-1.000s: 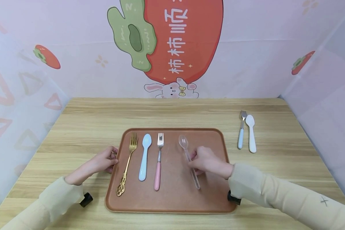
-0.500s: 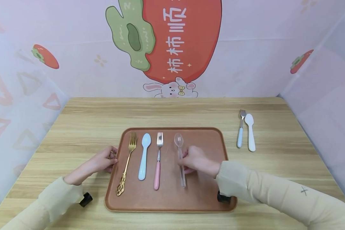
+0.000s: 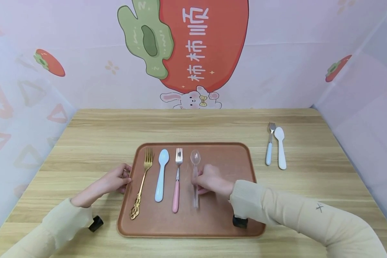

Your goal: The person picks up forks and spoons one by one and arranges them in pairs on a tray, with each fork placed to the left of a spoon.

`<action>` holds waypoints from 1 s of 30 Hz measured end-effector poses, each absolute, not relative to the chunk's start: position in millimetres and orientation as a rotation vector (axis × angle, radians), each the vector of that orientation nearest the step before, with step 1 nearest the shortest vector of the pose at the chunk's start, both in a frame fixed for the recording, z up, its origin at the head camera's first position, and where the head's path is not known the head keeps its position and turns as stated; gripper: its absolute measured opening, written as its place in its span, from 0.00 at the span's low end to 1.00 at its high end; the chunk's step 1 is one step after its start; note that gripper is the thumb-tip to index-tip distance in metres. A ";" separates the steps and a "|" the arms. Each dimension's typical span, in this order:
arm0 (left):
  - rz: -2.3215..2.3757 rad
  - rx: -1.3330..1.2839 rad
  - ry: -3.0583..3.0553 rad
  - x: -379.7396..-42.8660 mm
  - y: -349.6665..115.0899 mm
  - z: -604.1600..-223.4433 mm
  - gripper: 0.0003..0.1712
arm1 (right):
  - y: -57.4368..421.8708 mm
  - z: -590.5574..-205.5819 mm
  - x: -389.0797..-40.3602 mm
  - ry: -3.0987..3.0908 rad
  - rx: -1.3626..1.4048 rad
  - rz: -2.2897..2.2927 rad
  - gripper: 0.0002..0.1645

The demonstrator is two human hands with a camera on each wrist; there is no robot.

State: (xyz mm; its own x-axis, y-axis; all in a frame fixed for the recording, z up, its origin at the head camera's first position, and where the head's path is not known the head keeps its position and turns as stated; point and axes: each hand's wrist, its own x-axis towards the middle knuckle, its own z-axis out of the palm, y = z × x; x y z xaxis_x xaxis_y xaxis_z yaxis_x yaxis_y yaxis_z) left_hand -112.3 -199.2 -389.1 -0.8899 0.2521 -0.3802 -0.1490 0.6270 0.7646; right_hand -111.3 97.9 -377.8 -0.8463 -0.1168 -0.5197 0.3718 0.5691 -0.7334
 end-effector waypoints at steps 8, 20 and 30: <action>1.188 0.052 2.398 -112.3 -199.8 -391.6 0.15 | 90.0 -384.5 -115.2 2.294 0.194 -1.260 0.07; 1.186 0.057 2.401 -112.5 -199.3 -391.5 0.15 | 86.2 -390.1 -118.8 2.338 0.173 -1.245 0.06; 1.219 0.051 2.384 -111.7 -198.2 -389.4 0.15 | 84.8 -390.9 -119.0 2.325 0.235 -1.270 0.07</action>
